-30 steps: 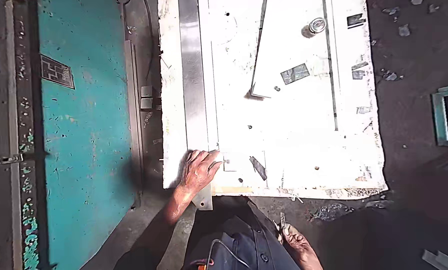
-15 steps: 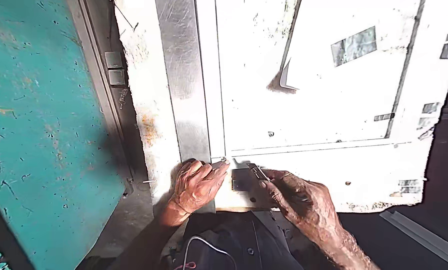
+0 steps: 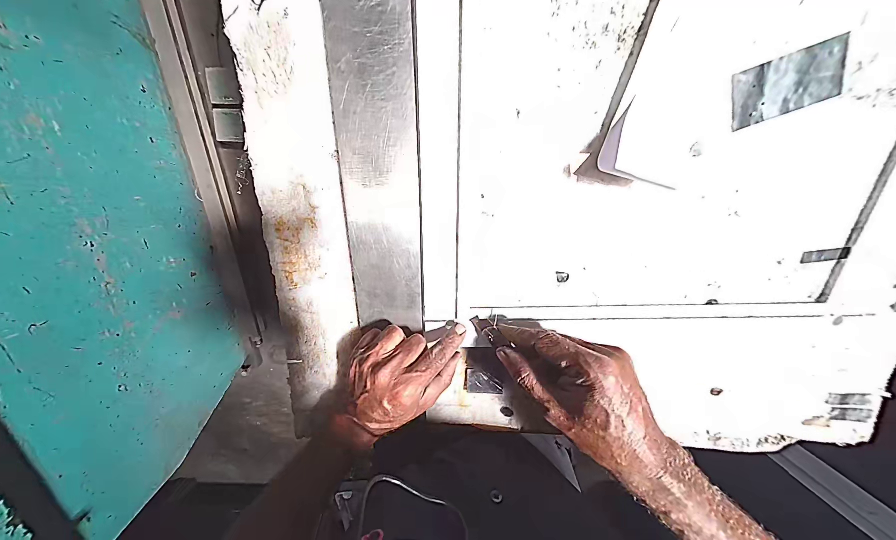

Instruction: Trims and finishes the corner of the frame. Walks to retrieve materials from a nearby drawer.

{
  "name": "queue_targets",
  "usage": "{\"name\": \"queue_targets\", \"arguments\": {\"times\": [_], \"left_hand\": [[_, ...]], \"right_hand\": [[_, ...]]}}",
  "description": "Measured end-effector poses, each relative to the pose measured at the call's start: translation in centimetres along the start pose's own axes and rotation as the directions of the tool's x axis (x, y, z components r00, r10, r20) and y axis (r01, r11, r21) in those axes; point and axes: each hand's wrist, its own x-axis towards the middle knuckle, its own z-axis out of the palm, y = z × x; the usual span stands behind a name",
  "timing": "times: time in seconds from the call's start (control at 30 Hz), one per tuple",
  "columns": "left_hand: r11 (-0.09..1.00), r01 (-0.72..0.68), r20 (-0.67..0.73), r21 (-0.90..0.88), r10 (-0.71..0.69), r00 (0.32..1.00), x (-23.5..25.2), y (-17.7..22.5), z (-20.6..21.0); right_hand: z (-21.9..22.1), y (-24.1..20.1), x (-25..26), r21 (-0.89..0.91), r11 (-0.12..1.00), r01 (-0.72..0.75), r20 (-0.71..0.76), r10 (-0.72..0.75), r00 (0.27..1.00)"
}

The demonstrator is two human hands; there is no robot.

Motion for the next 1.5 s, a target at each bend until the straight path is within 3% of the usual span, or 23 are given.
{"name": "queue_targets", "arguments": {"times": [0.43, 1.17, 1.5], "left_hand": [[0.999, -0.006, 0.009, 0.039, 0.006, 1.0, 0.4, 0.1, 0.1], [0.999, -0.03, 0.033, 0.034, 0.028, 0.999, 0.7, 0.0, 0.1], [0.999, -0.037, 0.028, 0.023, 0.037, 0.999, 0.5, -0.3, 0.2]], "right_hand": [[0.0, -0.1, 0.3, 0.049, 0.998, -0.034, 0.029, 0.032, 0.999], [0.6, 1.6, 0.1, 0.367, 0.921, -0.126, 0.073, 0.107, 0.992], [0.5, 1.9, 0.1, 0.372, 0.921, -0.115, 0.077, 0.093, 0.993]]}}
